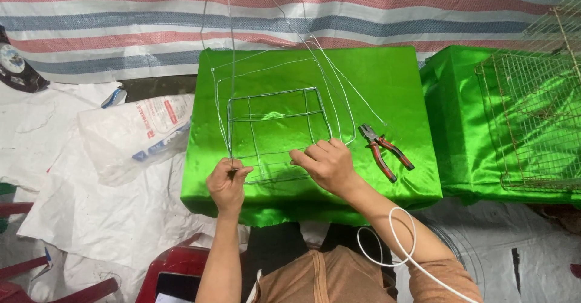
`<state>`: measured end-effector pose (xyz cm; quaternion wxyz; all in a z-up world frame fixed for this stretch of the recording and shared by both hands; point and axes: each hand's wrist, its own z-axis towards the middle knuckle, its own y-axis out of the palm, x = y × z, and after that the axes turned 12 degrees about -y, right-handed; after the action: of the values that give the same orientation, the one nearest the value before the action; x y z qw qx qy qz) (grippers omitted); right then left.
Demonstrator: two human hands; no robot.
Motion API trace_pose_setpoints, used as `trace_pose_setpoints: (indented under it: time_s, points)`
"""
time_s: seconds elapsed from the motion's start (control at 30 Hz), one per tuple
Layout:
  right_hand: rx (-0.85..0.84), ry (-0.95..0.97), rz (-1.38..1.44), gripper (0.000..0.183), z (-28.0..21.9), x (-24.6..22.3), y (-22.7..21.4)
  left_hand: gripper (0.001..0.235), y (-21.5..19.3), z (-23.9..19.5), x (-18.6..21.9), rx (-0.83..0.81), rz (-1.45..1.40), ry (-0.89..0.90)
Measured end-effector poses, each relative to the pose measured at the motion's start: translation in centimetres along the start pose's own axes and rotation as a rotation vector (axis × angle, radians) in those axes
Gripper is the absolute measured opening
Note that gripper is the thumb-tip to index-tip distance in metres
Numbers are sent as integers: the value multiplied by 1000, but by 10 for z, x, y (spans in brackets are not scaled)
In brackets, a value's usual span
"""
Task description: The person is using pliers to cut and bend metal wire, assembling it into a rectangular frame structure on a green surface.
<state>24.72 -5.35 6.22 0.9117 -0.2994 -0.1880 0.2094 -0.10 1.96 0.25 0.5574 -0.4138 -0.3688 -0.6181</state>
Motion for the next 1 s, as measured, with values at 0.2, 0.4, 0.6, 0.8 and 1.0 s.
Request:
trace_pose_setpoints:
  time_s: [0.2, 0.4, 0.6, 0.8, 1.0]
  points:
    - [-112, 206, -2, 14, -14, -12, 11, 17, 5, -4, -11, 49, -65, -16]
    - [325, 276, 146, 12, -69, -1, 4, 18, -2, 1, -19, -31, -114, -41]
    - [438, 815, 751, 43, -102, 35, -7, 17, -2, -2, -22, -58, -160, -53]
    - [224, 769, 903, 15, -94, 50, -5, 15, -2, -3, -23, 38, -123, -30]
    - [209, 776, 736, 14, -93, 44, -1, 15, 1, -8, -32, 190, -65, -22]
